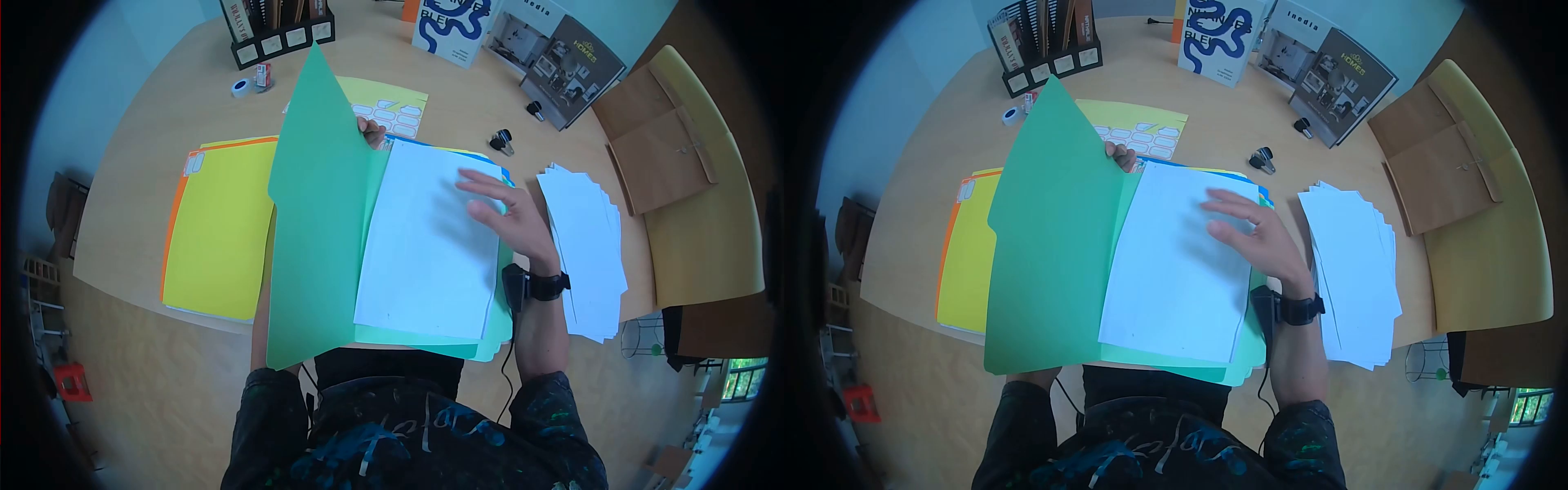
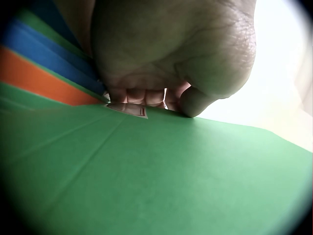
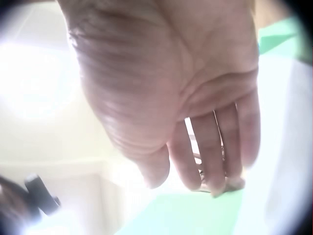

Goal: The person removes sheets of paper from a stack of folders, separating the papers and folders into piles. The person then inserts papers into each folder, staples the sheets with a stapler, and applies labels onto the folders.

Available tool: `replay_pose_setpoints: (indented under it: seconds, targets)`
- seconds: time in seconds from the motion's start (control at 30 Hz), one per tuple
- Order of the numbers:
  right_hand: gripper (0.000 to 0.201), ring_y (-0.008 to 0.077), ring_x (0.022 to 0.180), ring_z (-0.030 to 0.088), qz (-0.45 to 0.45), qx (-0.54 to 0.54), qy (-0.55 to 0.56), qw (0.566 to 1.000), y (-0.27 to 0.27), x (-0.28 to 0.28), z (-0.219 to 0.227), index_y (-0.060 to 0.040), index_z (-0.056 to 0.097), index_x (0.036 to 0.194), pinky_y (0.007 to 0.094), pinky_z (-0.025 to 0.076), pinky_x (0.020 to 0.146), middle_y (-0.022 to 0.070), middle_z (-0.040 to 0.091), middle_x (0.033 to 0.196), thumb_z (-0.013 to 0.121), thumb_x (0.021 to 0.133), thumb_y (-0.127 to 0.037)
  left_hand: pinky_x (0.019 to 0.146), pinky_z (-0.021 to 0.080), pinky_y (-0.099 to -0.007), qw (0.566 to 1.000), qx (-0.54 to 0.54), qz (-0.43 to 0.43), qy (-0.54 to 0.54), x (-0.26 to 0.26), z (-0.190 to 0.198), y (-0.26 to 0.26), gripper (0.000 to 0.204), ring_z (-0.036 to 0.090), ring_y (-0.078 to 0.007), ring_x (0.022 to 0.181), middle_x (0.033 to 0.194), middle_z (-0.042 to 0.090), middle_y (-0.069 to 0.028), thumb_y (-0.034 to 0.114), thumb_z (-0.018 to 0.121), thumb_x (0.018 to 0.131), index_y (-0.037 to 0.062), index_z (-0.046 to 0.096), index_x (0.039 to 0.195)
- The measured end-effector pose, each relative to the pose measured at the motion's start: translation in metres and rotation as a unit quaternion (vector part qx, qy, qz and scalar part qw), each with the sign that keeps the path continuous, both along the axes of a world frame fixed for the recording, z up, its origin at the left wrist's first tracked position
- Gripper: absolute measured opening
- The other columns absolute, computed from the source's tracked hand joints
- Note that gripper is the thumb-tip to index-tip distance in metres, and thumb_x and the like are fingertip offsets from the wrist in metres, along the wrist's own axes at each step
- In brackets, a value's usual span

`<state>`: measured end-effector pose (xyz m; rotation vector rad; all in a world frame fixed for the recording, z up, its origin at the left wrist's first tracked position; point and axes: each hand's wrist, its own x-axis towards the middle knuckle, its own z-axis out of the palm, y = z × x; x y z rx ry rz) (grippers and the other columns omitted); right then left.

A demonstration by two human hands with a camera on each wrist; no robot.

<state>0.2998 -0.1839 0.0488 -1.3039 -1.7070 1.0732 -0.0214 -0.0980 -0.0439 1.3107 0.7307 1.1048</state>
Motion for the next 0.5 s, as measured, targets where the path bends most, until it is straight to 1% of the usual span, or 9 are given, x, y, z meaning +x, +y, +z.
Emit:
replay_pose_setpoints:
  seconds: [0.03, 0.07, 0.1, 0.17, 0.2, 0.27, 0.5]
  targets:
    - [0.056, 0.027, 0.13, 0.045, -0.049, 0.048, -0.124, 0.99, 0.003, -0.003, -0.009, -0.0092, 0.061, 0.133, 0.0402, 0.036, 0.108, 0.0179, 0.053, 0.139, 0.07, 0.091, -0.045, 0.091, 0.05, -0.0355, 1.0, 0.0, 0.002, 0.009, -0.001, 0.001, -0.003, 0.018, 0.064, -0.0235, 0.1, 0.102, 0.067, -0.011, 0.015, 0.058, 0.098, -0.0014, 0.063, 0.104]
    - [0.068, 0.0325, 0.147, 0.034, -0.096, 0.096, -0.245, 0.96, 0.004, -0.005, -0.014, -0.0129, 0.055, 0.143, 0.0451, 0.028, 0.118, 0.0208, 0.042, 0.154, 0.07, 0.089, -0.052, 0.091, 0.05, -0.0356, 1.0, 0.0, 0.006, 0.018, -0.002, 0.002, -0.006, 0.018, 0.064, -0.0236, 0.1, 0.102, 0.067, -0.011, 0.015, 0.058, 0.098, -0.0014, 0.063, 0.104]
    - [0.068, 0.0325, 0.147, 0.034, -0.095, 0.097, -0.244, 0.96, 0.004, -0.007, -0.016, -0.0129, 0.055, 0.143, 0.0451, 0.028, 0.118, 0.0208, 0.042, 0.154, 0.07, 0.089, -0.052, 0.091, 0.05, -0.0356, 1.0, 0.0, 0.009, 0.027, -0.003, 0.002, -0.009, 0.018, 0.064, -0.0236, 0.1, 0.102, 0.067, -0.011, 0.015, 0.058, 0.098, -0.0014, 0.063, 0.104]
    - [0.085, 0.035, 0.154, 0.009, -0.005, 0.043, -0.353, 0.935, 0.002, -0.012, -0.02, -0.0172, 0.046, 0.15, 0.0495, 0.007, 0.123, 0.019, 0.021, 0.164, 0.07, 0.083, -0.061, 0.091, 0.05, -0.0356, 0.999, -0.002, 0.016, 0.048, -0.007, 0.003, -0.016, 0.018, 0.064, -0.0237, 0.1, 0.102, 0.067, -0.011, 0.015, 0.058, 0.098, -0.0014, 0.063, 0.104]
    - [0.085, 0.035, 0.154, 0.009, -0.004, 0.043, -0.351, 0.935, 0.002, -0.012, -0.02, -0.0172, 0.046, 0.15, 0.0495, 0.007, 0.123, 0.019, 0.021, 0.164, 0.07, 0.083, -0.061, 0.091, 0.051, -0.0356, 0.998, -0.003, 0.019, 0.059, -0.009, 0.004, -0.02, 0.018, 0.064, -0.0237, 0.1, 0.101, 0.067, -0.011, 0.015, 0.058, 0.098, -0.0013, 0.063, 0.104]
    - [0.088, 0.0366, 0.154, 0.009, 0.036, 0.041, -0.34, 0.939, 0.001, -0.011, -0.017, -0.0189, 0.047, 0.149, 0.0514, 0.002, 0.123, 0.0185, 0.022, 0.164, 0.071, 0.078, -0.066, 0.09, 0.051, -0.0357, 0.997, -0.005, 0.024, 0.078, -0.012, 0.005, -0.027, 0.018, 0.064, -0.0237, 0.1, 0.101, 0.067, -0.011, 0.015, 0.059, 0.098, -0.0013, 0.063, 0.105]
    - [0.087, 0.0367, 0.153, 0.011, 0.078, 0.071, -0.328, 0.939, 0.002, -0.018, -0.016, -0.0192, 0.049, 0.148, 0.05, 0.005, 0.124, 0.0178, 0.025, 0.163, 0.073, 0.077, -0.063, 0.09, 0.051, -0.0358, 0.99, -0.003, 0.035, 0.139, -0.013, 0.012, -0.046, 0.018, 0.065, -0.024, 0.099, 0.1, 0.067, -0.011, 0.015, 0.059, 0.098, -0.0013, 0.063, 0.105]
